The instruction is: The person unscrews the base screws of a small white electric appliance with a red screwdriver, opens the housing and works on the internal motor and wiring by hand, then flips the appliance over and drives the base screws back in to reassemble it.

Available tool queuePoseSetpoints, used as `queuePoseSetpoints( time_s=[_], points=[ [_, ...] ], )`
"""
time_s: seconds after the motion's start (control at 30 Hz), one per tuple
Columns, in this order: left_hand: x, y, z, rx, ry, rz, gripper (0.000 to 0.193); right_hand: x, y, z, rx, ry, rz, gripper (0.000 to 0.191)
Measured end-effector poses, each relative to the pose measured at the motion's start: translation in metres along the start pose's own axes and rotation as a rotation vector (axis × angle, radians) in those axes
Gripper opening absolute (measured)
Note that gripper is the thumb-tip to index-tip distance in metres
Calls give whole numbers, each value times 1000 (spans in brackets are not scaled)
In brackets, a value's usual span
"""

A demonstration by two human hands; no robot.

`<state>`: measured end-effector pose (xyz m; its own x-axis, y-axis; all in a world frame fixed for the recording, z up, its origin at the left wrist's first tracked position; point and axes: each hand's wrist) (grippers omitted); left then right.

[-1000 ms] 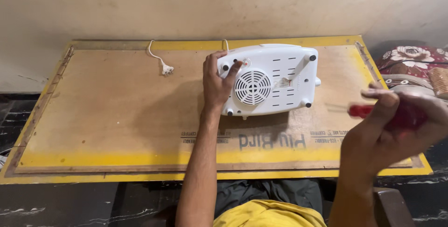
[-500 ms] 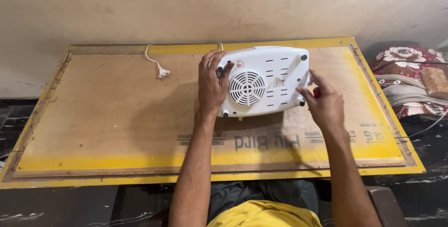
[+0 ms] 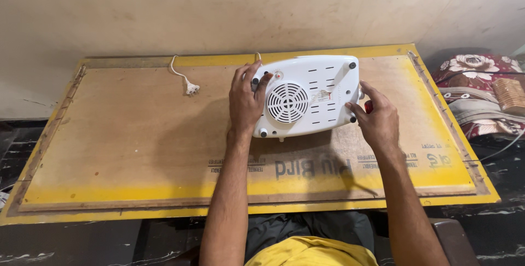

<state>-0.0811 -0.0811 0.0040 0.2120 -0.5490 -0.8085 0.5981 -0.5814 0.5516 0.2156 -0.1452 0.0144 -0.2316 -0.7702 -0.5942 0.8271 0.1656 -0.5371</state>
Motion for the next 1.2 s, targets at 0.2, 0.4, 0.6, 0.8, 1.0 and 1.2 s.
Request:
queuePoseSetpoints(
  time_s=[0.2,0.4,0.6,0.8,1.0,1.2],
  points=[
    [2,4,5,-67,22,-21,44,1,-9,8,-95,-177,-398,65],
    [-8,13,10,-72,11,-25,49,5,-10,8,-261,-188,-415,56],
    [-33,11,18,-286,-247,-12,68,13,-10,6,-250,-151,-375,54],
    [-41,37,-49,-300,-254,-202,81,26,-11,4,-217,-104,-338,55],
    [-38,50,-69,-399,-330,-236,82,33,-3,4,-215,-60,-150,47],
    [-35,54,-57,-351,-227,-256,75,28,-10,30,-450,258,-343,15]
  ],
)
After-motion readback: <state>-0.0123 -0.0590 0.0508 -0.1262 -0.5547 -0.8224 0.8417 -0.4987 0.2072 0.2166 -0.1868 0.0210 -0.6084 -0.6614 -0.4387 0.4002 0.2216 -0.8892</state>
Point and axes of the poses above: each hand's wrist, its own x-axis away from the middle knuckle, its own z-axis out of the back of the hand, y = z × x, and after that the axes turned 8 degrees about y, right-handed
